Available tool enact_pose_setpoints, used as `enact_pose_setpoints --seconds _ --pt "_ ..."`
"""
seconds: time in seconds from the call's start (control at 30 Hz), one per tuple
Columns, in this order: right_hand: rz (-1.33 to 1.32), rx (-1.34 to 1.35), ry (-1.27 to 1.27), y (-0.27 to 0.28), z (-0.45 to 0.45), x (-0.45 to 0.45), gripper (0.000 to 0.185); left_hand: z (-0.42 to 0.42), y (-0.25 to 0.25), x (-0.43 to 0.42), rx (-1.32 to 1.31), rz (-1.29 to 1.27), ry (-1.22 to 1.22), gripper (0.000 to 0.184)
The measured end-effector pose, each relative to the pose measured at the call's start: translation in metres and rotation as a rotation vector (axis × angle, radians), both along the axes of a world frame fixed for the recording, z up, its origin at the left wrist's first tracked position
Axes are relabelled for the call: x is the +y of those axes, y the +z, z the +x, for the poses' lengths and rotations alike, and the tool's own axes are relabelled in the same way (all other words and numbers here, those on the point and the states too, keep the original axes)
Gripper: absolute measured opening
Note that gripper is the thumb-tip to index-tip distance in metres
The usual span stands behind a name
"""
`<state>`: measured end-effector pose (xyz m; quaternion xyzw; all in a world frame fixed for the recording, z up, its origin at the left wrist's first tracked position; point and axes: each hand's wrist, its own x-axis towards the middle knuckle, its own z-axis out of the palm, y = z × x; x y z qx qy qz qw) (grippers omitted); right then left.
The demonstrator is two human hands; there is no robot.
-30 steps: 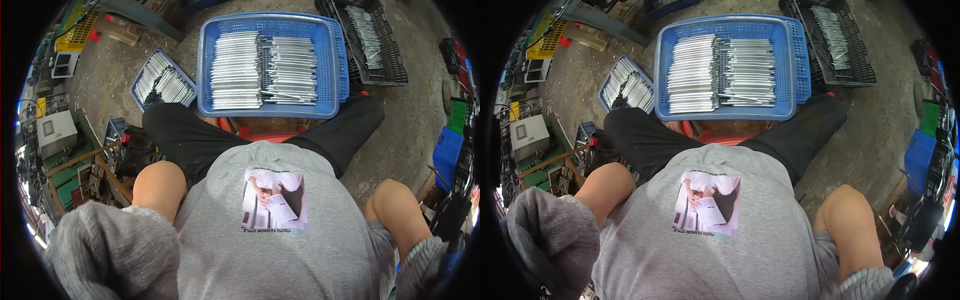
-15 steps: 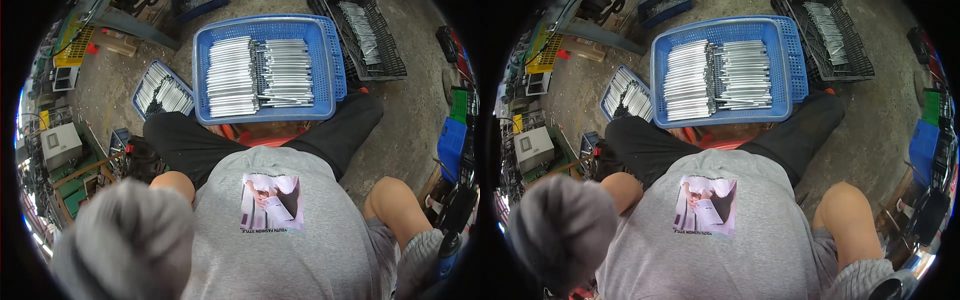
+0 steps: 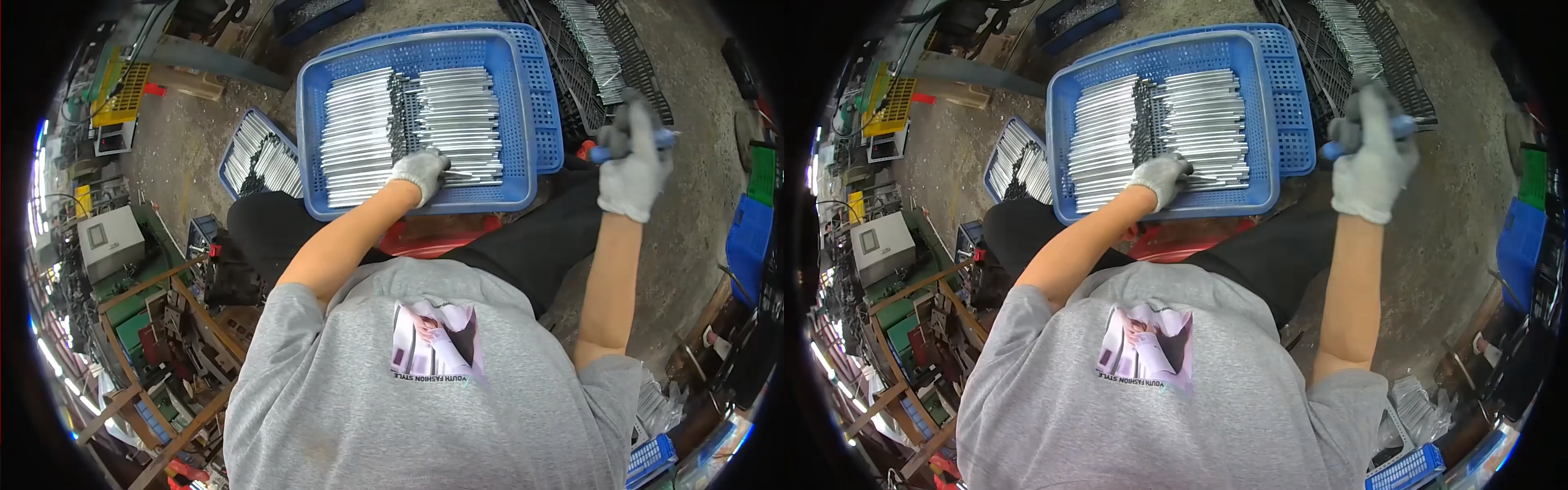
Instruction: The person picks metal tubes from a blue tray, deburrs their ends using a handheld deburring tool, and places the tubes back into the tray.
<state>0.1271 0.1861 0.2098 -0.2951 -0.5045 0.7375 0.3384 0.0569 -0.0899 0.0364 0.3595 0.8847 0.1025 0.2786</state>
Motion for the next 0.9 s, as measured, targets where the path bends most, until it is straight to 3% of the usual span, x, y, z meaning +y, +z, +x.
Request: enact_pose_setpoints --seconds 0.23,0.37,0.47,0.53,0.63,0.9 --pt "-0.083 -0.173 0.084 -0.071 -0.022 0.023 0.022 -0.001 -0.031 0.018 0.006 -0.103 -0.053 0.02" --pt "-0.041 -0.234 0.111 -0.093 -0.029 0.03 0.023 0.0 -0.036 0.049 0.042 -0.006 -0.087 0.017" --pt "-0.046 -0.247 0.154 -0.094 -0.033 0.032 0.024 -0.018 -0.033 0.069 0.056 0.091 -0.043 0.019" --pt "-0.041 -0.241 0.19 -0.088 -0.035 0.031 0.025 -0.038 -0.029 0.083 0.123 0.146 0.165 0.023" --pt "-0.081 -0.243 0.241 -0.084 -0.036 0.029 0.026 -0.059 -0.023 0.095 0.242 0.057 0.152 0.026" --pt "-0.068 -0.269 0.314 -0.085 -0.036 0.024 0.024 -0.055 -0.052 0.096 0.252 0.001 0.161 0.022"
